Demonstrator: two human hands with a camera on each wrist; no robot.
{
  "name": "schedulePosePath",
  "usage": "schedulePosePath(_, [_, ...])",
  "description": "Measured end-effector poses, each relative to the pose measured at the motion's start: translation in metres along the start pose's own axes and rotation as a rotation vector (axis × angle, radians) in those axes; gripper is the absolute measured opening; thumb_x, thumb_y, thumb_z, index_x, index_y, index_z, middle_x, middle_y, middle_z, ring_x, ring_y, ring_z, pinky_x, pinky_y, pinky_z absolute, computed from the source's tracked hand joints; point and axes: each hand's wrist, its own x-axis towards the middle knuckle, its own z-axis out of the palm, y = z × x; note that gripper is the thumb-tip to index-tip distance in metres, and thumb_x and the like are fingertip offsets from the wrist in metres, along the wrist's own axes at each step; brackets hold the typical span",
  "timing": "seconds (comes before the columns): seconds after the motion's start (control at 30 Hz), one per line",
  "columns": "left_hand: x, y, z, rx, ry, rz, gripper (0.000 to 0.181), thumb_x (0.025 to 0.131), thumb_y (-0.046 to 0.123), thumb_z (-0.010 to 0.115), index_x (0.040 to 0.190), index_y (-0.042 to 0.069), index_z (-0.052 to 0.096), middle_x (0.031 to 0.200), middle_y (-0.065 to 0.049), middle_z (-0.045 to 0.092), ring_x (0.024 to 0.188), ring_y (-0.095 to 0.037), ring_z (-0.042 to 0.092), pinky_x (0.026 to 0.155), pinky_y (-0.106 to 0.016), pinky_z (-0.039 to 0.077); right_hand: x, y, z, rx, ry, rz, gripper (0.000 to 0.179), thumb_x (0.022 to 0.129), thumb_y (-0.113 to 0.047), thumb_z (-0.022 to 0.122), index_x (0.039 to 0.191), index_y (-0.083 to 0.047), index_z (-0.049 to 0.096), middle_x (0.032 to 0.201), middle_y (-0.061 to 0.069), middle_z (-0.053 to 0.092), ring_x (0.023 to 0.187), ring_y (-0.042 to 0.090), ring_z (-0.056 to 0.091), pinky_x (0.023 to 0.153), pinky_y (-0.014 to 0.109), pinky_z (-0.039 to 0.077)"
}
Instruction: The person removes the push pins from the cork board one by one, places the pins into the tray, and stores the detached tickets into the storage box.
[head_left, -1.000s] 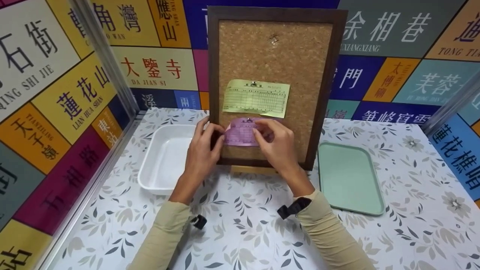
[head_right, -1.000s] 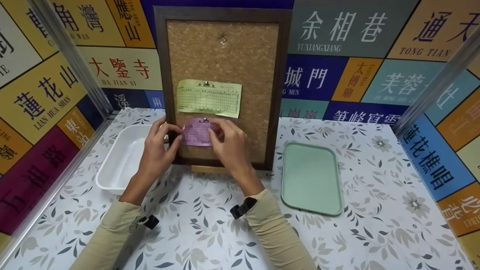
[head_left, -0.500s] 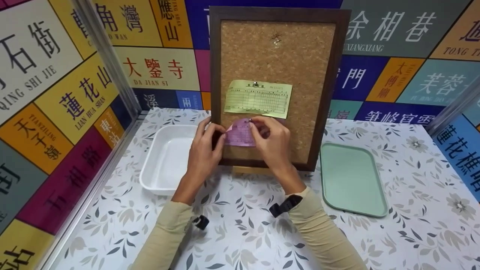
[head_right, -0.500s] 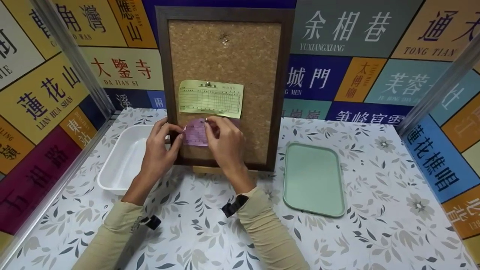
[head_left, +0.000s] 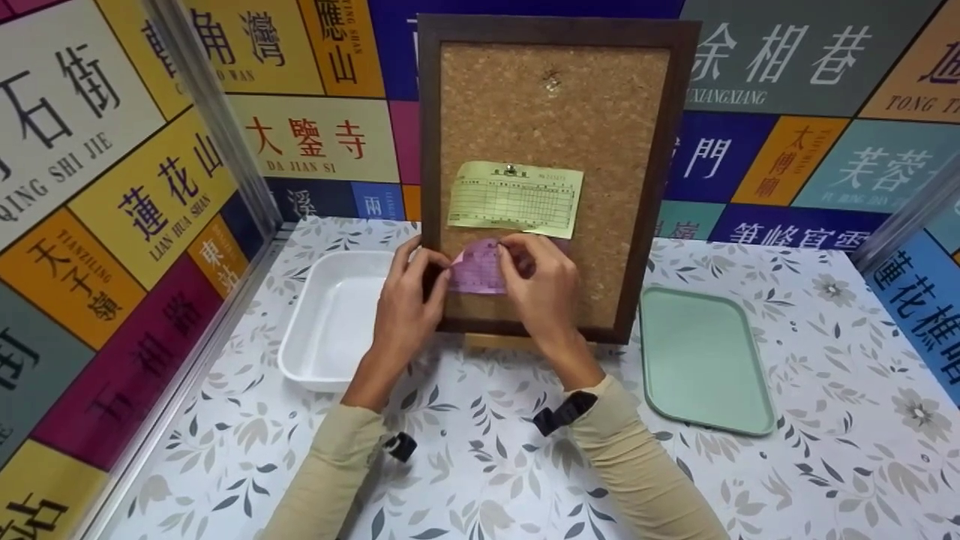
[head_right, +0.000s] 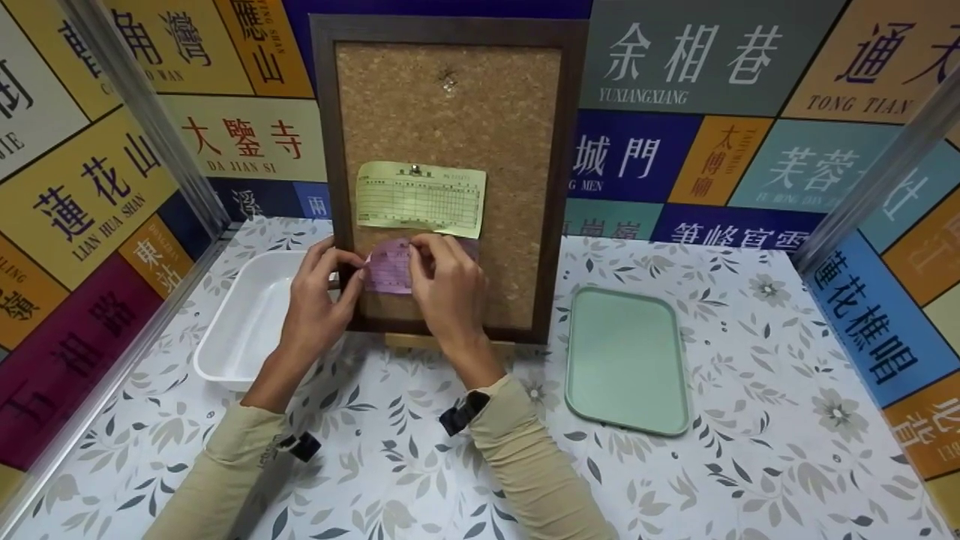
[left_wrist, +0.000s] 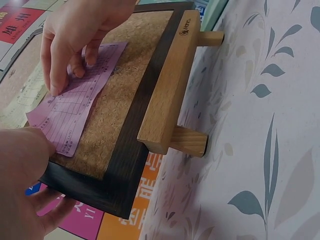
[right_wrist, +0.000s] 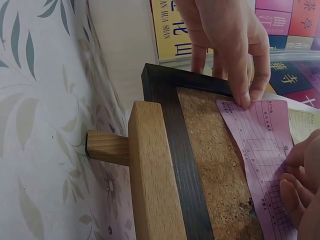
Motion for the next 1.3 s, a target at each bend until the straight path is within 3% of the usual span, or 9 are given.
schedulePosePath(0.87, [-0.0006, 0.0004, 0.0013, 0.003, 0.011, -0.001, 0.014, 0.107, 0.026, 0.069, 0.114, 0.014, 0.071, 0.157, -0.013, 0.055, 0.15, -0.03, 0.053, 0.121, -0.05, 0.048, 0.0006, -0.0008, -0.0025, -0.021, -0.019, 0.009, 0.006, 0.099, -0.018, 0.079, 0.098, -0.011, 0.079, 0.086, 0.001, 0.071, 0.072, 0.01, 0.067, 0.067, 0.026, 0.056])
schedulePosePath(1.3, [-0.0009, 0.0007, 0.0021, -0.005, 0.039, 0.016, 0.018, 0.108, 0.03, 0.067, 0.11, 0.013, 0.071, 0.155, -0.014, 0.057, 0.15, -0.029, 0.053, 0.12, -0.049, 0.049, -0.0034, -0.0052, -0.0016, -0.106, -0.063, 0.038, 0.009, 0.102, -0.021, 0.076, 0.099, -0.013, 0.074, 0.091, 0.001, 0.067, 0.074, 0.013, 0.062, 0.066, 0.029, 0.051])
